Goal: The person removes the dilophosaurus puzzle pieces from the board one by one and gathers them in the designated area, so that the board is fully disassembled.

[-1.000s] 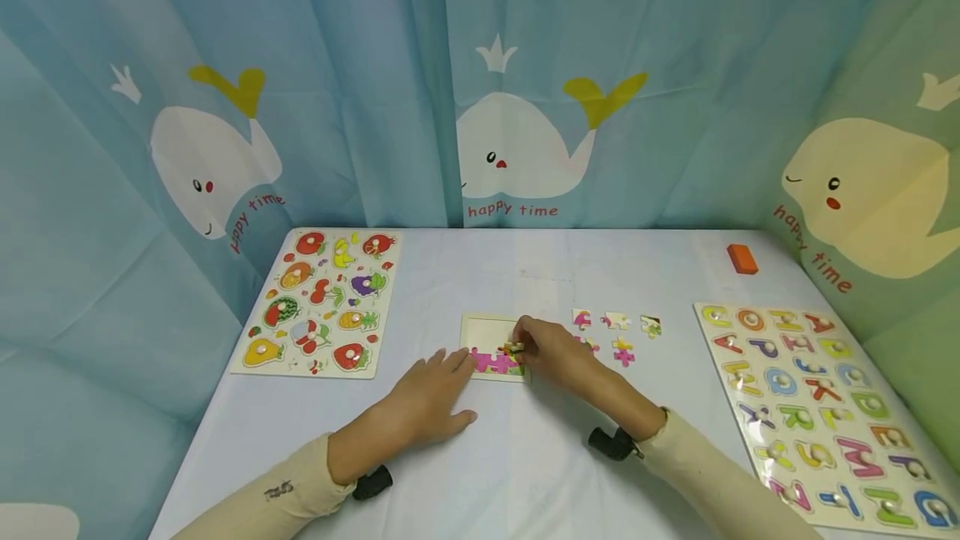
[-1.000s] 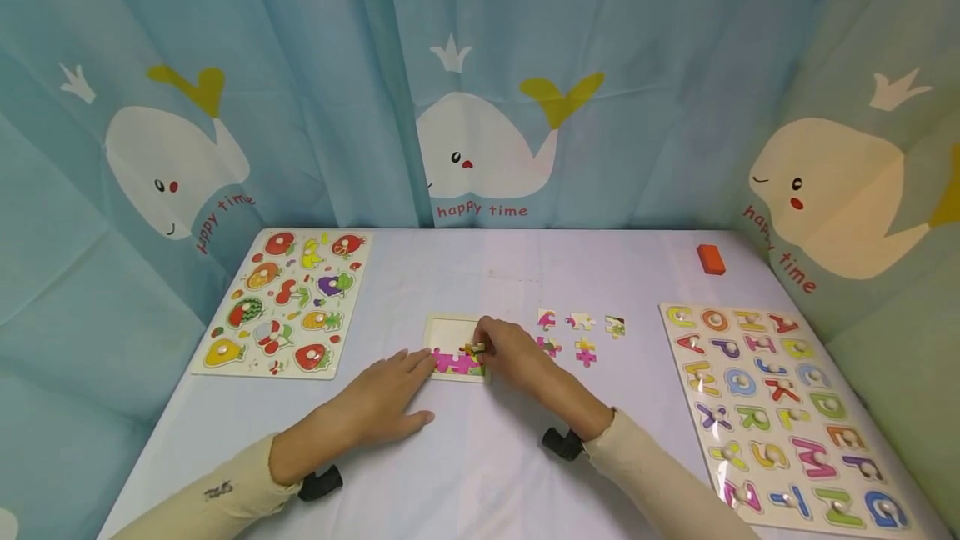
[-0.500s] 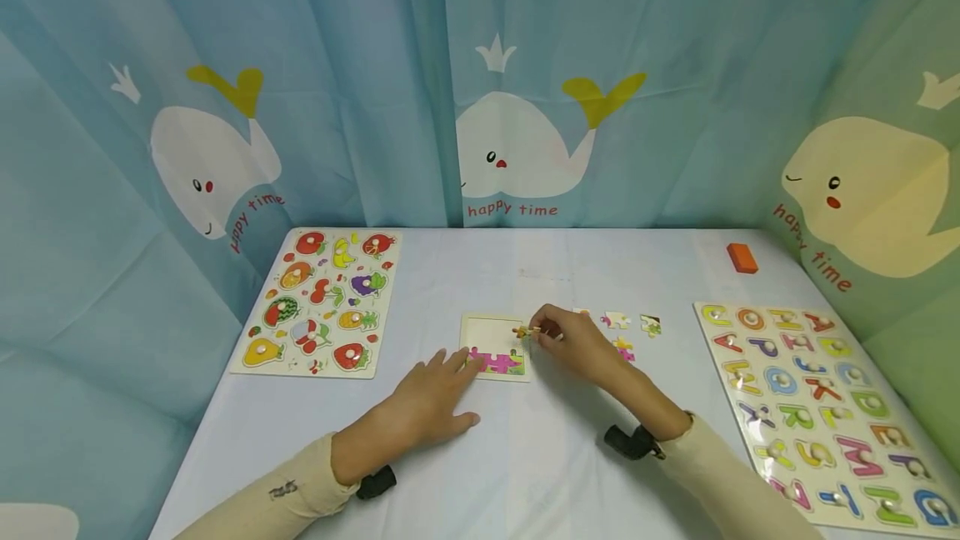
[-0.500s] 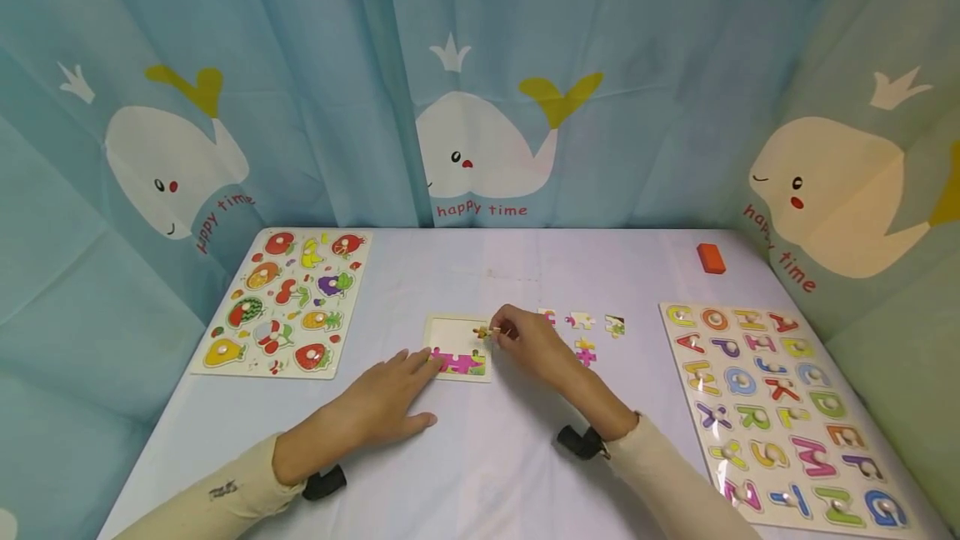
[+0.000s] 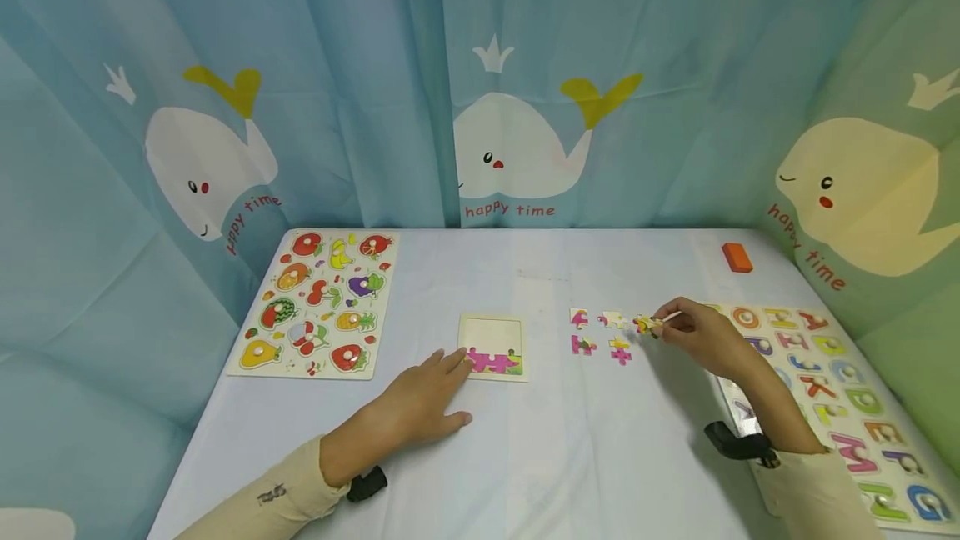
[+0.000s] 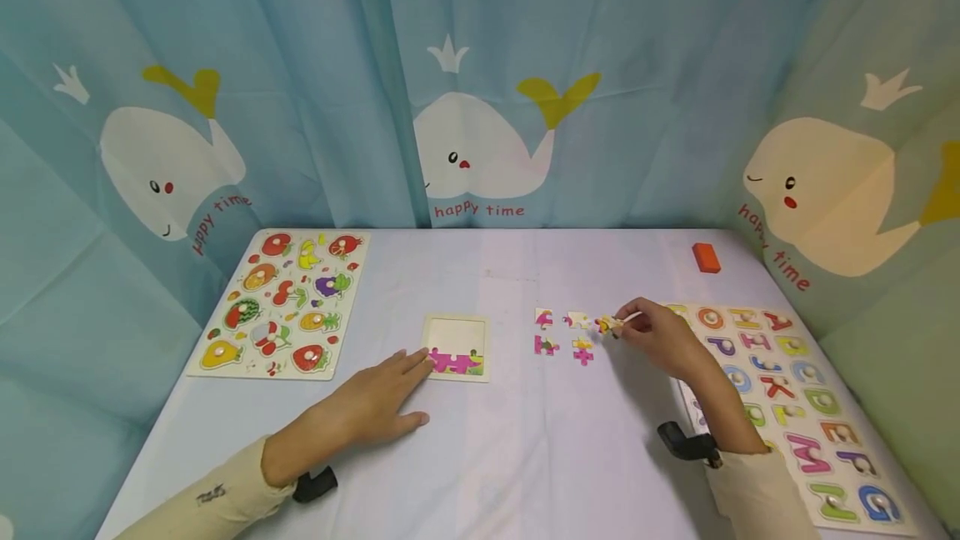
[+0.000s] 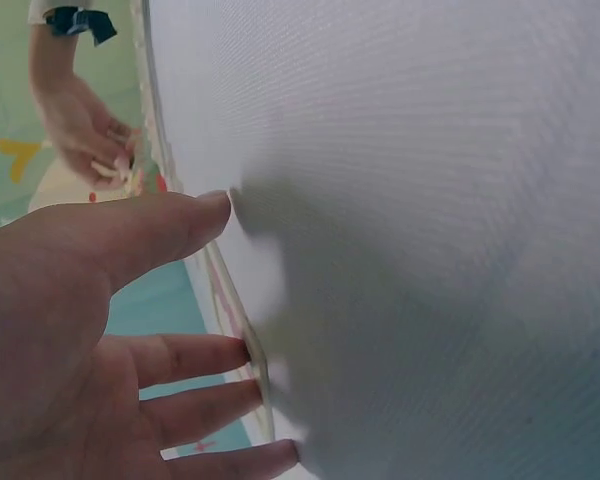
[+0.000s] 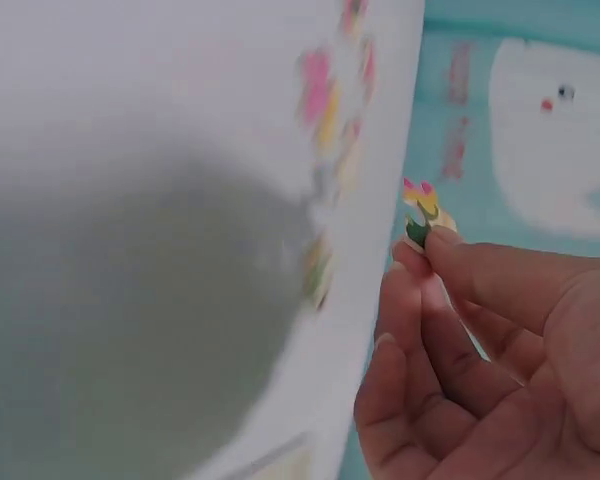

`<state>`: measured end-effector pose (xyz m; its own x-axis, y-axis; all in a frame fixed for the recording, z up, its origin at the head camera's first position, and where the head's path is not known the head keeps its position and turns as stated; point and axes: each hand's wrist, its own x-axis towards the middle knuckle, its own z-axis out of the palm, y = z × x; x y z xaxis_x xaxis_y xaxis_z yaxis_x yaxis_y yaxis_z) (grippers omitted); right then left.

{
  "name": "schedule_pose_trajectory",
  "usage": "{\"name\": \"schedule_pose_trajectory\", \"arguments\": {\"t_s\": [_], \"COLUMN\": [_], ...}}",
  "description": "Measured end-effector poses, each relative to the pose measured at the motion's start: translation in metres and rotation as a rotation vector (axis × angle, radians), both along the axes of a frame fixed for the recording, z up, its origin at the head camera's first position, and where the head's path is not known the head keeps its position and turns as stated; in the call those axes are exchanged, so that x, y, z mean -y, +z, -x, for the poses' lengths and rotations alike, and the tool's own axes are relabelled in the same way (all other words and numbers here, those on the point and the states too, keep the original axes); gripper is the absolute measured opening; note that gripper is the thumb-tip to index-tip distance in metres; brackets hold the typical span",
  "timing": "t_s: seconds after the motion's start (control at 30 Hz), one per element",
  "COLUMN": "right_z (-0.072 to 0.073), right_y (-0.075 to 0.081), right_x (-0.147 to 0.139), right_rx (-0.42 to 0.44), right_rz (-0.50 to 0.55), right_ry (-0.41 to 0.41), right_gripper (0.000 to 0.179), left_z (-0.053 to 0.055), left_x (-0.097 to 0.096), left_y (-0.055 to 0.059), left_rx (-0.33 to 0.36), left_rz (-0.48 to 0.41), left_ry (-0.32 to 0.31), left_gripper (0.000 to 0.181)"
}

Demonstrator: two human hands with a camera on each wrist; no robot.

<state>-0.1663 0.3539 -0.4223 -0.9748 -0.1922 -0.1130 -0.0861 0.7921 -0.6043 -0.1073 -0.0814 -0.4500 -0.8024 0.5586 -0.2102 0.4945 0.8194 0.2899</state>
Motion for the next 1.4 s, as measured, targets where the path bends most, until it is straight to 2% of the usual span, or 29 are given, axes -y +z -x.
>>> {"name": "schedule_pose_trajectory", "arguments": {"t_s": [0.13, 0.27, 0.5, 0.83, 1.2, 1.3, 1.4], "right_z": [-0.005, -0.009, -0.006, -0.005, -0.007, -0.009, -0.009], "right_y": [-0.008, -0.013, -0.021, -0.015, -0.017, -0.014, -0.012], "right_x": [-0.018, -0.023, -0.022, -0.024, -0.003, 0.011, 0.038], "right_rx": [0.048, 0.083, 0.084, 0.136, 0.064, 0.017, -0.060], "right_rz": [0.025, 0.035, -0.029, -0.033, -0.199, -0.207, -0.159], "right_ry": [0.018, 0.032, 0.025, 0.064, -0.012, -0.032, -0.027], "right_gripper": [0.022, 0.020, 0.016, 0.015, 0.025, 0.030, 0.029], "left_z": [0.000, 0.001, 0.001, 0.001, 0.001, 0.001, 0.000], "left_x": [0.001, 0.001, 0.001, 0.000, 0.003, 0.004, 0.005], "left_y": [-0.001, 0.000, 0.001, 0.003, 0.004, 0.004, 0.004], "left_rx": [-0.005, -0.004, 0.001, 0.010, -0.018, -0.024, -0.028], "left_rz": [0.004, 0.002, 0.005, -0.001, -0.018, -0.018, -0.025], "left_ry": [0.004, -0.002, -0.006, 0.000, -0.025, -0.025, -0.023], "left_gripper": [0.076, 0.076, 0.075, 0.075, 0.069, 0.069, 0.069]}}
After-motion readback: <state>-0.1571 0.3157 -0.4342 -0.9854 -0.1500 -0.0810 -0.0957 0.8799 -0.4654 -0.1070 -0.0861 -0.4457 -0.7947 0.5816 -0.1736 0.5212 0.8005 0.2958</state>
